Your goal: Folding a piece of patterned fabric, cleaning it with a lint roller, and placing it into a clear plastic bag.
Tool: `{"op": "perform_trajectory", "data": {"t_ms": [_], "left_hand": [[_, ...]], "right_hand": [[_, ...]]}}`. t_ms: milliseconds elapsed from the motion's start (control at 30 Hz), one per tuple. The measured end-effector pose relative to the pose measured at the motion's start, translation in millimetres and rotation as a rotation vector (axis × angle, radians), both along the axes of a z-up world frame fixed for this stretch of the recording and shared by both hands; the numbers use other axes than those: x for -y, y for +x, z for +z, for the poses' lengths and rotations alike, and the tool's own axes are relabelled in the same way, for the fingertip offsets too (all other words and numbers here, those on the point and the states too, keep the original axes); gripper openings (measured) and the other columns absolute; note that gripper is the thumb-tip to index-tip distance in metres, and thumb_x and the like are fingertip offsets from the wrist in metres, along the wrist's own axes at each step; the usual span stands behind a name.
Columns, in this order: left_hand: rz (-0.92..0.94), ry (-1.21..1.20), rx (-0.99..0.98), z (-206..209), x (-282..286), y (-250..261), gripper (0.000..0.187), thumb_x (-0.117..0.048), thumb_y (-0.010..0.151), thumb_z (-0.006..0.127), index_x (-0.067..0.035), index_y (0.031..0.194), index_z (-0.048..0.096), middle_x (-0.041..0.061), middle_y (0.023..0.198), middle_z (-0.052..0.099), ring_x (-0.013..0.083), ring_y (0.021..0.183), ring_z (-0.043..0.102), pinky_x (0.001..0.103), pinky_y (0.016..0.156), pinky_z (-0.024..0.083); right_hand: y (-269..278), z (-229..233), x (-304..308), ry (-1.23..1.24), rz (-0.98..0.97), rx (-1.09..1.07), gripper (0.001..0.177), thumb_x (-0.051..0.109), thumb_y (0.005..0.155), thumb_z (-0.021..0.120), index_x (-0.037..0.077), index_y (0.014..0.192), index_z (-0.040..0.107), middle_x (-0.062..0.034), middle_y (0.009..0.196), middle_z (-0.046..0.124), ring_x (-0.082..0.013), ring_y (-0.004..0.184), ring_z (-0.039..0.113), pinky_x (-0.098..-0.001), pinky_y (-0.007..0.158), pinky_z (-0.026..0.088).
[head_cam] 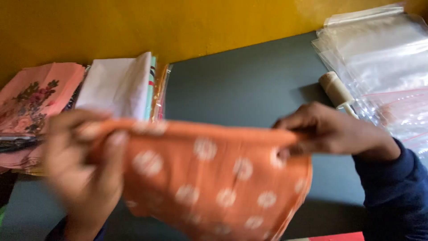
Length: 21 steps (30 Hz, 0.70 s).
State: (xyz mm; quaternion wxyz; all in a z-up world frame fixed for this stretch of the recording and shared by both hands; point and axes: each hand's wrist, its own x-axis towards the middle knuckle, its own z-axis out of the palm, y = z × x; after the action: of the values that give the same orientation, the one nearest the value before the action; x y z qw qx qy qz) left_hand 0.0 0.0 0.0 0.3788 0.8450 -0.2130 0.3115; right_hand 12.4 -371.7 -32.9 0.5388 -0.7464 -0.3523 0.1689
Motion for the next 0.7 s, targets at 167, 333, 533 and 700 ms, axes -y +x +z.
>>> {"op": "perform_trajectory", "data": {"t_ms": [167, 333, 533, 700], "left_hand": [[-0.173, -0.125, -0.176, -103, 16, 115, 0.033, -0.014, 0.1, 0.061, -0.009, 0.132, 0.055, 0.007, 0.103, 0.061, 0.0143, 0.079, 0.055, 0.028, 0.074, 0.047], [-0.089, 0.312, -0.036, -177, 37, 150, 0.062, -0.019, 0.089, 0.076, 0.006, 0.141, 0.054, 0.035, 0.123, 0.06, 0.0556, 0.118, 0.056, 0.062, 0.103, 0.044], [-0.314, 0.62, -0.284, -224, 39, 113, 0.086, -0.055, 0.09, 0.068, -0.009, 0.158, 0.043, 0.034, 0.159, 0.035, 0.0517, 0.149, 0.031, 0.064, 0.122, 0.016], [-0.278, 0.679, -0.316, -226, 38, 115, 0.095, -0.072, 0.091, 0.057, -0.012, 0.162, 0.036, 0.028, 0.163, 0.032, 0.0437, 0.154, 0.026, 0.061, 0.124, 0.014]], "right_hand": [[68, -78, 22, -0.282, -0.511, 0.241, 0.038, 0.025, 0.092, 0.069, 0.011, 0.128, 0.069, -0.0064, 0.106, 0.079, -0.0255, 0.096, 0.072, -0.0423, 0.085, 0.058], [100, -152, 17, -0.79, -0.864, 0.949, 0.081, 0.03, 0.077, 0.087, 0.011, 0.149, 0.055, -0.0141, 0.134, 0.063, -0.0374, 0.119, 0.062, -0.0502, 0.088, 0.055], [56, -185, -17, -0.64, -0.485, 0.758, 0.088, 0.068, 0.091, 0.06, 0.01, 0.156, 0.043, -0.0215, 0.159, 0.043, -0.0449, 0.15, 0.033, -0.0647, 0.118, 0.024], [52, -184, -18, -0.699, -0.468, 0.602, 0.098, 0.074, 0.09, 0.054, 0.01, 0.162, 0.034, -0.0209, 0.167, 0.031, -0.045, 0.154, 0.023, -0.065, 0.12, 0.018]]}}
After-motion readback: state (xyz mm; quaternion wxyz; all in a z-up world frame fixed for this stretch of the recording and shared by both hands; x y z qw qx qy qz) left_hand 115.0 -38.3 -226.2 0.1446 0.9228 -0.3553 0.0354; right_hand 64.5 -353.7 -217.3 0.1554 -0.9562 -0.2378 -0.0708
